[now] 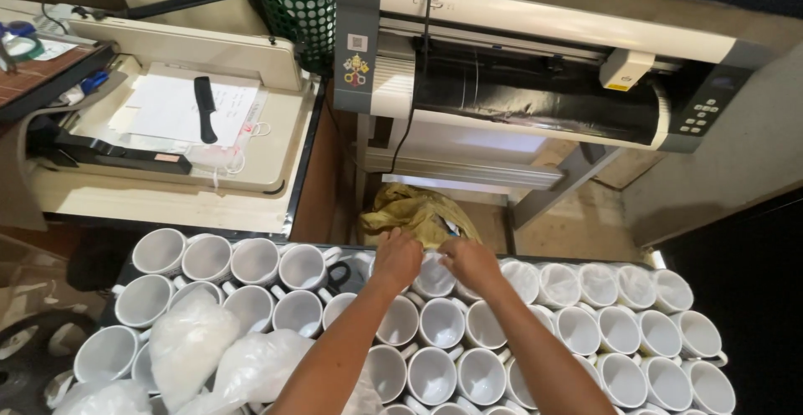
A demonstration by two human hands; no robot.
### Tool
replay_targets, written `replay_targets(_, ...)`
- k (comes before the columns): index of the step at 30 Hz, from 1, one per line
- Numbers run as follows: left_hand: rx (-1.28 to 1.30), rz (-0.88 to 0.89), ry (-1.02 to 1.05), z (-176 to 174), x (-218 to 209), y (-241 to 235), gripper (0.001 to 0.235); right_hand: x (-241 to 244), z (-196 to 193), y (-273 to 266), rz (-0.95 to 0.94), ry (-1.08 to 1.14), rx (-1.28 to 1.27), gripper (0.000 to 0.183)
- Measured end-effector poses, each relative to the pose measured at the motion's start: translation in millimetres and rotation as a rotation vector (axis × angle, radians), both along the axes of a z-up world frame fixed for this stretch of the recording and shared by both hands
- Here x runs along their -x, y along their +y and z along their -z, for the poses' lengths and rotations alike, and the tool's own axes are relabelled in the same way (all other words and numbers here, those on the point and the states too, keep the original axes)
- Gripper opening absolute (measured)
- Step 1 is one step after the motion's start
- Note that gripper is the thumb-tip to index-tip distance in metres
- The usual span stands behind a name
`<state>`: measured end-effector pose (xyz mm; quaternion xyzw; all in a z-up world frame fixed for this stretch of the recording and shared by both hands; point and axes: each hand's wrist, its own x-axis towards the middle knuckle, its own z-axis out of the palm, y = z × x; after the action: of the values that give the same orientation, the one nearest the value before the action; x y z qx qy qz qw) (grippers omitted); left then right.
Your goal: The person places individual mugs into plastic bags one by one and arranges them among other mugs already in bags on a table.
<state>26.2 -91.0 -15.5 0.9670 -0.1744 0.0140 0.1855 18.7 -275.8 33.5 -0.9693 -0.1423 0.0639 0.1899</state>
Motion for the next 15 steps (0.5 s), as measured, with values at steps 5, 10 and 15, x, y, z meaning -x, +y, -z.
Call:
replay_targets(5,-0.002,-0.010,-0.057,11.7,-1.8,-12.2,0.009,0.5,23.2,6.7,0.008,-0.111,0.042,0.022)
replay_targets(10,-0.072,-0.081,-0.124,9.0,7.0,-21.9,0.019,-0.6,42.7,15.6,0.019,-0.271,0.108,0.027)
replay_targets(15,0.010,-0.053,-0.063,-4.9,8.0,-19.6,0.023,1.6,28.0,16.4,-0.050,-0.301,0.162,0.035)
